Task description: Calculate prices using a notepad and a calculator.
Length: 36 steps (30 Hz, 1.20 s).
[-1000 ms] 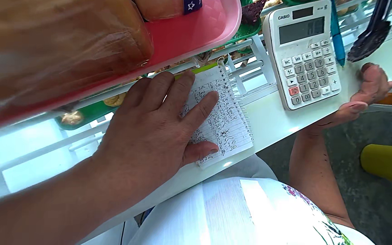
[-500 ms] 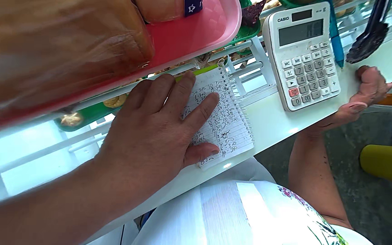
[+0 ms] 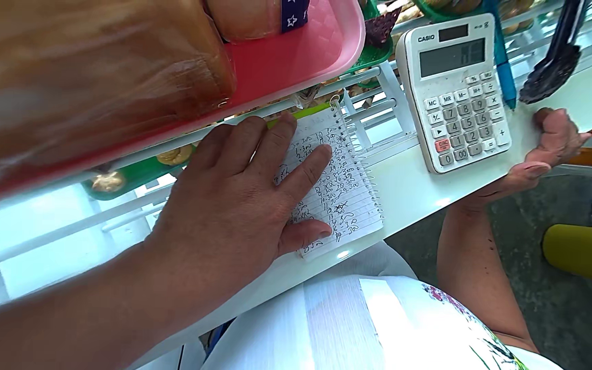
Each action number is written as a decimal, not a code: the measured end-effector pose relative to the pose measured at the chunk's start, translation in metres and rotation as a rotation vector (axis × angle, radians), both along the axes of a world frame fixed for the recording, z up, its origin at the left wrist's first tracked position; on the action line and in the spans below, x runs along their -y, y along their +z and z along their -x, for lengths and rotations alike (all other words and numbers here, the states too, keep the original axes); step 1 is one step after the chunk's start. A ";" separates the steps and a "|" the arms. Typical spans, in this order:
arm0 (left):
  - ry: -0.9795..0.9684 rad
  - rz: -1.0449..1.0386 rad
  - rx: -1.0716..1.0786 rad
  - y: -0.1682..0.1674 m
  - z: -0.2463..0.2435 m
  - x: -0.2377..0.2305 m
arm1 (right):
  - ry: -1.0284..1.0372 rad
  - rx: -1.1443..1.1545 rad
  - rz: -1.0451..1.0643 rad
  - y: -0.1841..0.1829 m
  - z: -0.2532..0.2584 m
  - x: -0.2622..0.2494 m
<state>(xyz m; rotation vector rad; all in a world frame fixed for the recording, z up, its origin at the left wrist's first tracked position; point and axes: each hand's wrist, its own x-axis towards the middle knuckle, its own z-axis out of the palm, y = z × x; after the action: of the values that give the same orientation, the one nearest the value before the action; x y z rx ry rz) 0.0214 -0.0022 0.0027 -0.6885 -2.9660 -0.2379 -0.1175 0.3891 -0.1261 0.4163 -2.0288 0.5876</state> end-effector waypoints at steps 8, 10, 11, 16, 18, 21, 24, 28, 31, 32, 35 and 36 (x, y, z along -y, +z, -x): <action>0.007 -0.007 -0.006 0.000 0.000 -0.001 | 0.002 -0.004 0.002 0.002 -0.001 0.003; 0.006 -0.005 -0.006 0.000 0.000 -0.001 | -0.007 0.002 -0.001 0.004 -0.002 0.005; 0.005 -0.003 -0.009 0.000 0.000 -0.001 | -0.008 0.001 0.001 0.004 -0.002 0.006; 0.004 0.001 -0.009 0.000 0.000 0.000 | 0.000 -0.001 0.019 0.002 0.000 0.004; 0.006 0.002 -0.009 0.000 0.000 -0.001 | 0.004 -0.001 0.023 0.002 0.000 0.004; 0.009 0.002 -0.012 0.000 0.000 0.000 | -0.002 -0.002 0.021 0.000 -0.001 0.004; 0.000 -0.011 -0.009 0.000 0.000 0.000 | 0.003 -0.002 0.019 0.002 -0.001 0.004; 0.001 -0.016 -0.006 0.000 0.000 0.000 | 0.001 -0.005 0.023 0.000 0.000 0.002; 0.003 -0.012 -0.004 0.000 0.000 0.000 | 0.008 0.000 0.031 -0.001 -0.001 0.002; 0.001 -0.015 -0.005 0.000 0.000 0.000 | 0.004 0.002 0.025 -0.001 -0.001 0.001; -0.002 -0.038 -0.012 0.000 0.000 0.000 | 0.006 0.003 0.032 -0.002 0.000 -0.001; -0.007 -0.048 -0.013 0.000 0.000 0.001 | 0.007 0.002 0.034 -0.002 0.000 -0.001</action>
<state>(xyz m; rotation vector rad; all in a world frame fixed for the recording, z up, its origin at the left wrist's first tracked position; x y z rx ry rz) 0.0212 -0.0028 0.0030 -0.6921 -2.9359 -0.3024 -0.1176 0.3897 -0.1285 0.4031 -2.0173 0.6269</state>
